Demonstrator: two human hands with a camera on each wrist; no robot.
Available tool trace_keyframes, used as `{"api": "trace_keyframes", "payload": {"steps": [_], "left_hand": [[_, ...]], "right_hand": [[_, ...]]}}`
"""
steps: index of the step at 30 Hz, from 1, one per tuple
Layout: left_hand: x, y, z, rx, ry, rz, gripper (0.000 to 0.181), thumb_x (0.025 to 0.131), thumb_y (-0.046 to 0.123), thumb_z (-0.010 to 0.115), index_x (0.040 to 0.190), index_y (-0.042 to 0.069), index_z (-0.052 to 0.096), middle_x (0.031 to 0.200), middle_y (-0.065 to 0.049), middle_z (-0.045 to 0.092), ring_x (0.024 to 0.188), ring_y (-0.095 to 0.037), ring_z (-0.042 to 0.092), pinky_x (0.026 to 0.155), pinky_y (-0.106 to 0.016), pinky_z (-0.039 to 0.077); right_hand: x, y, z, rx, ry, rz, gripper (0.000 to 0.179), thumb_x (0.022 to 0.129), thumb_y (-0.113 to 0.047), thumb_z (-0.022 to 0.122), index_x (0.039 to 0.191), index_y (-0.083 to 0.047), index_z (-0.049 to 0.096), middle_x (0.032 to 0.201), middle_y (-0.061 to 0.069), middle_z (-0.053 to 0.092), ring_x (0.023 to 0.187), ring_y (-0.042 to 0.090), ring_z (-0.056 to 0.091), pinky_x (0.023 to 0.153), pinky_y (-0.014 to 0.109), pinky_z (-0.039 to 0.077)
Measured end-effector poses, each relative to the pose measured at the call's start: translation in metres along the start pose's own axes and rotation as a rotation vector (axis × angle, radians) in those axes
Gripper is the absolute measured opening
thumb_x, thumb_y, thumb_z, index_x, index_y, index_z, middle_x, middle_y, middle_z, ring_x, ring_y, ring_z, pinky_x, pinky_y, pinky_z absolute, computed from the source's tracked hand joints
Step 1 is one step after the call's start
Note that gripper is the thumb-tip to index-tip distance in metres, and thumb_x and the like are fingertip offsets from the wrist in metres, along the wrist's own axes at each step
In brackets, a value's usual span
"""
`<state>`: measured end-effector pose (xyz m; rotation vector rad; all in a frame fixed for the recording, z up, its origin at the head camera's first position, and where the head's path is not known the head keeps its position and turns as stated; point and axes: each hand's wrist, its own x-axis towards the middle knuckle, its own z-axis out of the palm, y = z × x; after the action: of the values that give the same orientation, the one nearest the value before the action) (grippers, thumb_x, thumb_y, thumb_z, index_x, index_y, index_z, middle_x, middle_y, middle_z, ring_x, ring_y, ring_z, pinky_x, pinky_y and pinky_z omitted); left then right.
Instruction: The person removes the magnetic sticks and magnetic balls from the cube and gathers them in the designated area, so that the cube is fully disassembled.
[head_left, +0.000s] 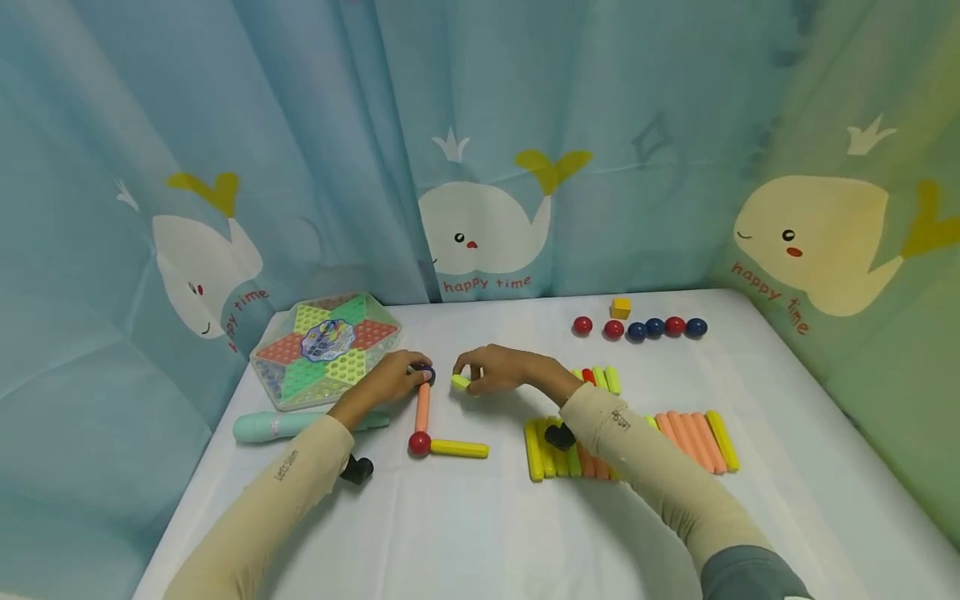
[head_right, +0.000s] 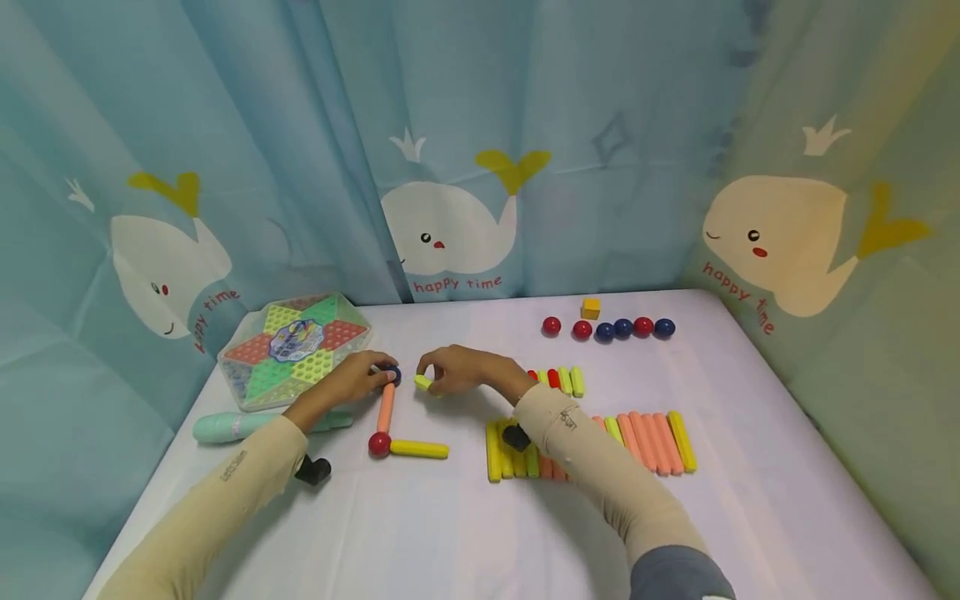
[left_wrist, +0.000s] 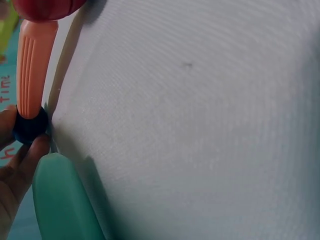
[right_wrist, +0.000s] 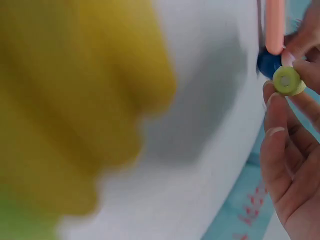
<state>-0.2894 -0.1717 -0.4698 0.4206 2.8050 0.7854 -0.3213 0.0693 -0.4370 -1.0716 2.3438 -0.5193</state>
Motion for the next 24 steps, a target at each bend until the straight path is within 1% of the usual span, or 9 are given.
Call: {"api": "trace_keyframes", "payload": {"steps": [4, 6, 9, 11, 15, 17, 19, 21, 24], "left_hand": [[-0.002, -0.001, 0.001, -0.01, -0.005, 0.001, 0.032, 0.103, 0.022, 0.059, 0.13, 0.006, 0.065, 0.126, -0.014, 0.066, 0.116, -0.029, 0.062, 0.101, -0.047, 0.049], [-0.004, -0.001, 0.001, -0.019, -0.006, 0.0, 0.032, 0.103, 0.022, 0.059, 0.13, 0.006, 0.065, 0.127, -0.014, 0.066, 0.117, -0.029, 0.062, 0.101, -0.048, 0.049], [-0.005, -0.002, 0.002, -0.027, -0.002, 0.007, 0.032, 0.103, 0.022, 0.059, 0.13, 0.006, 0.065, 0.127, -0.014, 0.066, 0.117, -0.029, 0.062, 0.102, -0.048, 0.049], [-0.005, -0.003, 0.002, -0.024, -0.002, 0.012, 0.032, 0.103, 0.022, 0.059, 0.13, 0.006, 0.065, 0.126, -0.014, 0.066, 0.117, -0.029, 0.062, 0.102, -0.048, 0.049], [-0.004, -0.003, 0.001, -0.022, -0.008, 0.019, 0.032, 0.103, 0.023, 0.058, 0.13, 0.007, 0.065, 0.125, -0.014, 0.067, 0.116, -0.029, 0.062, 0.101, -0.047, 0.049], [-0.004, -0.003, 0.0, -0.029, -0.008, 0.019, 0.031, 0.103, 0.022, 0.058, 0.129, 0.007, 0.065, 0.125, -0.014, 0.067, 0.115, -0.029, 0.062, 0.101, -0.047, 0.049], [-0.004, -0.002, 0.0, -0.029, -0.007, 0.019, 0.031, 0.103, 0.022, 0.058, 0.129, 0.007, 0.065, 0.124, -0.014, 0.067, 0.113, -0.028, 0.063, 0.1, -0.048, 0.05], [-0.004, -0.002, 0.0, -0.03, -0.007, 0.015, 0.03, 0.103, 0.022, 0.058, 0.128, 0.007, 0.065, 0.124, -0.014, 0.067, 0.112, -0.028, 0.063, 0.099, -0.048, 0.05], [-0.004, -0.001, 0.001, -0.022, -0.007, 0.01, 0.03, 0.103, 0.022, 0.059, 0.128, 0.008, 0.065, 0.124, -0.014, 0.066, 0.113, -0.028, 0.062, 0.1, -0.049, 0.049]], "right_hand": [[-0.037, 0.013, -0.008, 0.08, 0.034, 0.003, 0.046, 0.098, -0.02, 0.063, 0.143, -0.013, 0.055, 0.096, 0.0, 0.067, 0.078, 0.014, 0.06, 0.073, 0.028, 0.052], [-0.062, 0.023, -0.013, 0.125, 0.067, -0.002, 0.045, 0.098, -0.019, 0.062, 0.142, -0.011, 0.055, 0.096, 0.002, 0.067, 0.077, 0.015, 0.06, 0.072, 0.028, 0.053], [-0.103, 0.043, -0.022, 0.163, 0.14, 0.023, 0.041, 0.099, -0.02, 0.063, 0.138, -0.01, 0.058, 0.099, 0.005, 0.068, 0.08, 0.018, 0.061, 0.073, 0.031, 0.054], [-0.129, 0.062, -0.026, 0.176, 0.184, 0.067, 0.041, 0.099, -0.022, 0.064, 0.137, -0.009, 0.058, 0.099, 0.006, 0.067, 0.08, 0.02, 0.061, 0.073, 0.034, 0.055], [-0.174, 0.1, -0.032, 0.178, 0.218, 0.22, 0.044, 0.099, -0.023, 0.064, 0.138, -0.004, 0.054, 0.098, 0.009, 0.065, 0.078, 0.023, 0.062, 0.071, 0.038, 0.055], [-0.189, 0.116, -0.033, 0.163, 0.21, 0.296, 0.046, 0.099, -0.023, 0.064, 0.138, -0.002, 0.053, 0.095, 0.009, 0.064, 0.076, 0.022, 0.061, 0.069, 0.037, 0.055], [-0.197, 0.129, -0.032, 0.147, 0.183, 0.355, 0.046, 0.099, -0.023, 0.064, 0.138, -0.001, 0.052, 0.094, 0.009, 0.064, 0.075, 0.019, 0.059, 0.068, 0.034, 0.053], [-0.2, 0.139, -0.03, 0.132, 0.15, 0.387, 0.046, 0.099, -0.024, 0.064, 0.137, -0.001, 0.053, 0.094, 0.008, 0.064, 0.076, 0.018, 0.057, 0.068, 0.031, 0.051], [-0.196, 0.147, -0.027, 0.119, 0.116, 0.406, 0.045, 0.098, -0.025, 0.063, 0.136, -0.002, 0.055, 0.093, 0.008, 0.063, 0.076, 0.018, 0.057, 0.067, 0.03, 0.049]]}}
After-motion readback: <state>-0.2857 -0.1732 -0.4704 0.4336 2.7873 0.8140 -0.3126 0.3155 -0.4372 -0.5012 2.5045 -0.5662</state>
